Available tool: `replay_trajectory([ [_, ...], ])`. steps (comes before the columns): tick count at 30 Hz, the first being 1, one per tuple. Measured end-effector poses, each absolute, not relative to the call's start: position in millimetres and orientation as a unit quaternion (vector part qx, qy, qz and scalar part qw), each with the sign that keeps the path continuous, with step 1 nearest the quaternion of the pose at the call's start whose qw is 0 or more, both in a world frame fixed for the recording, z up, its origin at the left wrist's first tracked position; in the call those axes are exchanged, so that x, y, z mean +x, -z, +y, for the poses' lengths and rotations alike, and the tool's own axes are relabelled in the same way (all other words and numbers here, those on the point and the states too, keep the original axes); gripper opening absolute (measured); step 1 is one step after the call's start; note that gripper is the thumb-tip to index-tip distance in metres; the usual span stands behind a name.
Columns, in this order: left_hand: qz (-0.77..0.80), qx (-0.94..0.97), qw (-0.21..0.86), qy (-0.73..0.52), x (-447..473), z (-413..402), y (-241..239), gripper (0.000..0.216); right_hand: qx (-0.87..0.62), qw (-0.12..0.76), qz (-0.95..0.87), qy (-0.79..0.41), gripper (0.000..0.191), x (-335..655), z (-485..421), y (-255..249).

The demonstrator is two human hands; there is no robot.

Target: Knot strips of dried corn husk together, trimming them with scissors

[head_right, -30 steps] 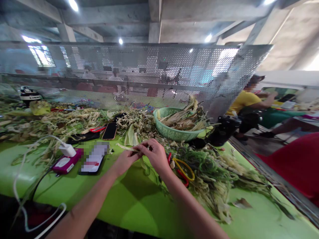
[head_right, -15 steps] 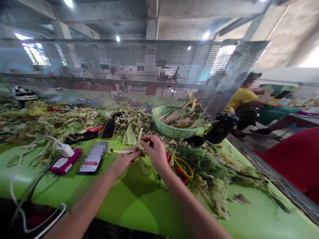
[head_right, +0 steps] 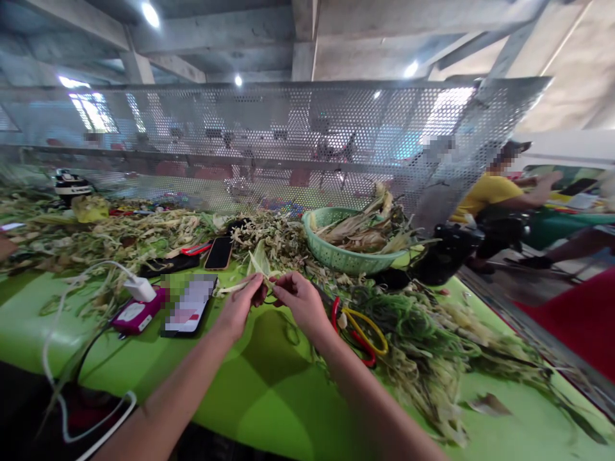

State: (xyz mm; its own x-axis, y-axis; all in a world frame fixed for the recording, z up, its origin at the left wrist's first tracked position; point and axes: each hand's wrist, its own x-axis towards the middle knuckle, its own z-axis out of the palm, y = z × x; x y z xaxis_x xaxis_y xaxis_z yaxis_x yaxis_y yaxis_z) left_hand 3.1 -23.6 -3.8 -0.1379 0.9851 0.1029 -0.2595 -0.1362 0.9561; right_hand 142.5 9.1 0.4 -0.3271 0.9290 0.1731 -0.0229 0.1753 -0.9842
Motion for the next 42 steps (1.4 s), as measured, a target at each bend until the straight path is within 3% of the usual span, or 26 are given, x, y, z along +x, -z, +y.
replay_trajectory([
  [12,0.424,0.393,0.521,-0.628,-0.4,-17.1,10.2,0.037,-0.392,0.451,-0.65,-0.469,0.02,148.1,11.8,-5.7],
  [19,0.425,0.446,0.519,-0.593,-1.1,-19.7,8.3,0.033,-0.407,0.425,-0.633,-0.502,0.029,148.7,8.0,-9.7],
  [24,0.43,0.508,0.512,-0.543,1.1,-22.6,5.3,0.021,-0.402,0.473,-0.593,-0.513,0.03,149.5,8.3,-10.9],
  [34,0.433,0.506,0.506,-0.548,2.0,-22.5,11.7,0.036,-0.397,0.51,-0.577,-0.498,0.028,149.7,9.4,-9.8],
  [42,0.429,0.511,0.502,-0.55,2.8,-21.3,12.8,0.034,-0.395,0.519,-0.586,-0.481,0.028,148.2,10.1,-6.8],
])
